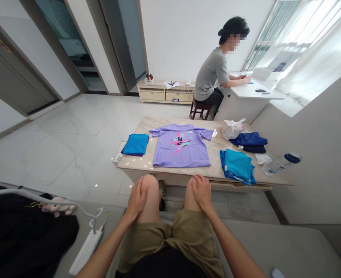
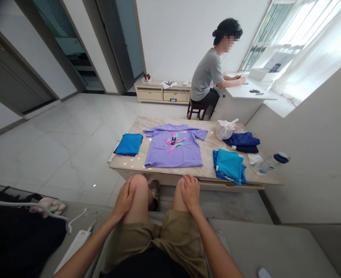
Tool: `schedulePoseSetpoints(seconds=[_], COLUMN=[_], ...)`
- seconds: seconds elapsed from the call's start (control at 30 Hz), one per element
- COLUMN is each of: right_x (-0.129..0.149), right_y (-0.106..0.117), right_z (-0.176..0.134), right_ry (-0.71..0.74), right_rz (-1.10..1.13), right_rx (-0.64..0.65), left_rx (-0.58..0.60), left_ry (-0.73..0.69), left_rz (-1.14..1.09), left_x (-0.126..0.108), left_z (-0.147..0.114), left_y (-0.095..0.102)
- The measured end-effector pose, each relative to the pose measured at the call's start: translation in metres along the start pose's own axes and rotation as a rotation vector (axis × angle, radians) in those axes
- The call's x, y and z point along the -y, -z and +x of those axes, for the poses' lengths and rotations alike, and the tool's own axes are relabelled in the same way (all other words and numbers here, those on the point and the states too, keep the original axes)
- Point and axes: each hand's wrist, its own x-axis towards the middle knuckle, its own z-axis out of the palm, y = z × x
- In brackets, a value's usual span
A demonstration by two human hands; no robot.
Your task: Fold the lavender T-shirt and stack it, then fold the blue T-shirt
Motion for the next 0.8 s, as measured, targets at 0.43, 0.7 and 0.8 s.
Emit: schedulePoseSetpoints(seconds=[0.43, 0.7, 0.8], right_x=[-0.003, 0.000, 0.002], right_y=[-0.001, -0.002, -0.002], right_z=[-0.007, -0.002, -0.001], right_ry=[0.043, 0.022, 0.021], right_rz=[-0.057, -0.056, -0.037], right_rx=[-0.021, -0.005, -0.006], left_rx=[-0.053, -0.045, -0.048], left_ry=[-0.020, 0.019, 0.020], left_rz=[-0.035, -0.032, -0.041], left_x=[-0.009, -0.002, 0.003], left_z=[-0.009, -0.006, -0.005], left_y=[-0.001, -0.002, -0.001])
